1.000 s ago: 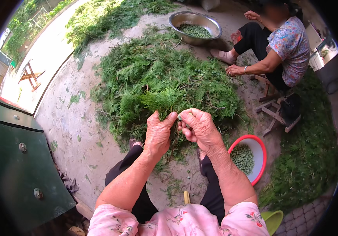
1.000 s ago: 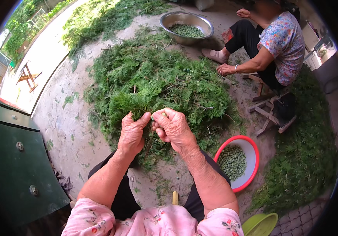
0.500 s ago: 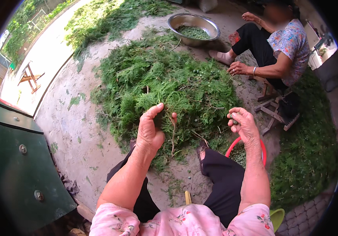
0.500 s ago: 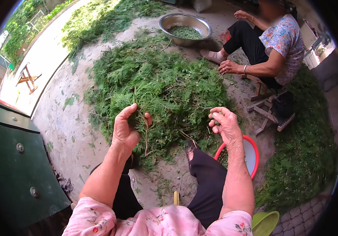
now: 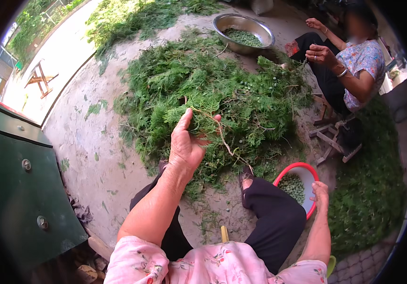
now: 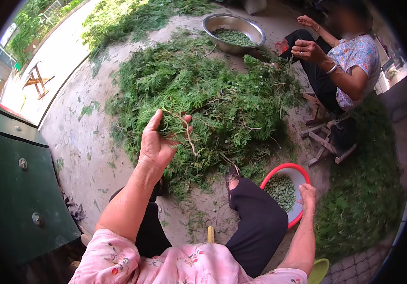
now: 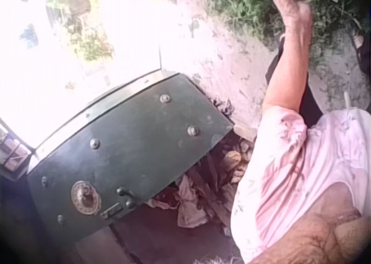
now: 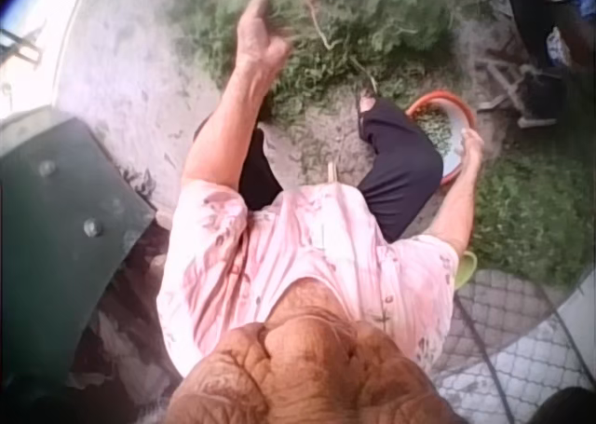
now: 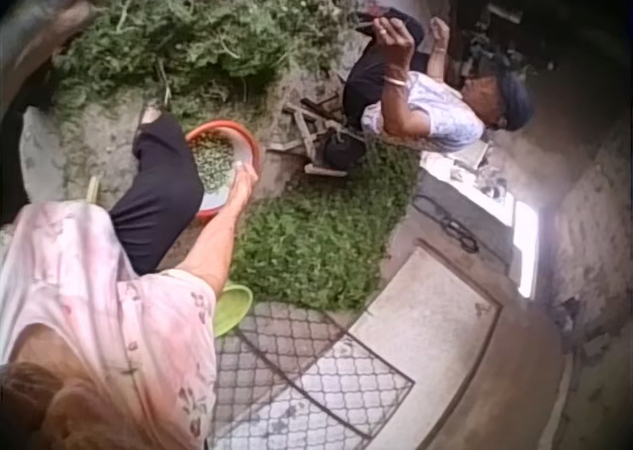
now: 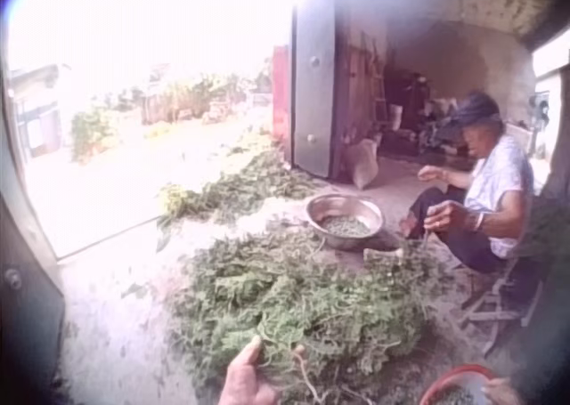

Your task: The person picks up a branch of cypress by hand, plucks the small green cones from the foliage, and drops them into a red bowl before discarding the bare branch.

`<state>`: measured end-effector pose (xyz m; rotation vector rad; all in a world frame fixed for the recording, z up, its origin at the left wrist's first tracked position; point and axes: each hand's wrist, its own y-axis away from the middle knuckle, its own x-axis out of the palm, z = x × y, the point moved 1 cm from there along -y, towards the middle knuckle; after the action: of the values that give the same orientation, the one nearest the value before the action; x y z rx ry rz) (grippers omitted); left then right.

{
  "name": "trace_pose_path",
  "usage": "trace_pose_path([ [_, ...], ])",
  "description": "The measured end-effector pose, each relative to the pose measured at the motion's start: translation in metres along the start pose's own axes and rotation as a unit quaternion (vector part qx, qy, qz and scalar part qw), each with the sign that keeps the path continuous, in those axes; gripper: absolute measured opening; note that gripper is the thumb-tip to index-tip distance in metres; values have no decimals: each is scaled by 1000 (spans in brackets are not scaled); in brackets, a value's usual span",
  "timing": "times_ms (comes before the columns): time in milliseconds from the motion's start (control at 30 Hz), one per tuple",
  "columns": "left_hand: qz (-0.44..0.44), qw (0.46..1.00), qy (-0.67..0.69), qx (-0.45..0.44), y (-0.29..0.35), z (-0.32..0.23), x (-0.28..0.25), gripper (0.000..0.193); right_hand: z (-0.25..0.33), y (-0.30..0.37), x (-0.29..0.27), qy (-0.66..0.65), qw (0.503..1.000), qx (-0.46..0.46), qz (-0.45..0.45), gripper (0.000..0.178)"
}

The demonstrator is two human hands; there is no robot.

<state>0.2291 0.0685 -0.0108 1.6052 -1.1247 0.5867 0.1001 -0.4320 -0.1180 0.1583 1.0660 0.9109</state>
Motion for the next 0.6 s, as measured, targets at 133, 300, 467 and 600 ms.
trace_pose_path([
  [133, 24, 999, -37, -1, -3, 7, -2, 24, 79, 41, 10, -75, 988, -116, 63, 28],
  [300, 35, 997, -61, 14, -3, 6, -12, 27, 209, 176, 98, -114, 883, -376, 256, 32],
  [467, 19, 996, -87, -2, -1, 16, -10, 31, 240, 234, 156, -175, 840, -254, 447, 43],
  [600, 4, 997, -74, 25, -1, 6, -14, 30, 244, 234, 178, -192, 856, -226, 423, 29],
])
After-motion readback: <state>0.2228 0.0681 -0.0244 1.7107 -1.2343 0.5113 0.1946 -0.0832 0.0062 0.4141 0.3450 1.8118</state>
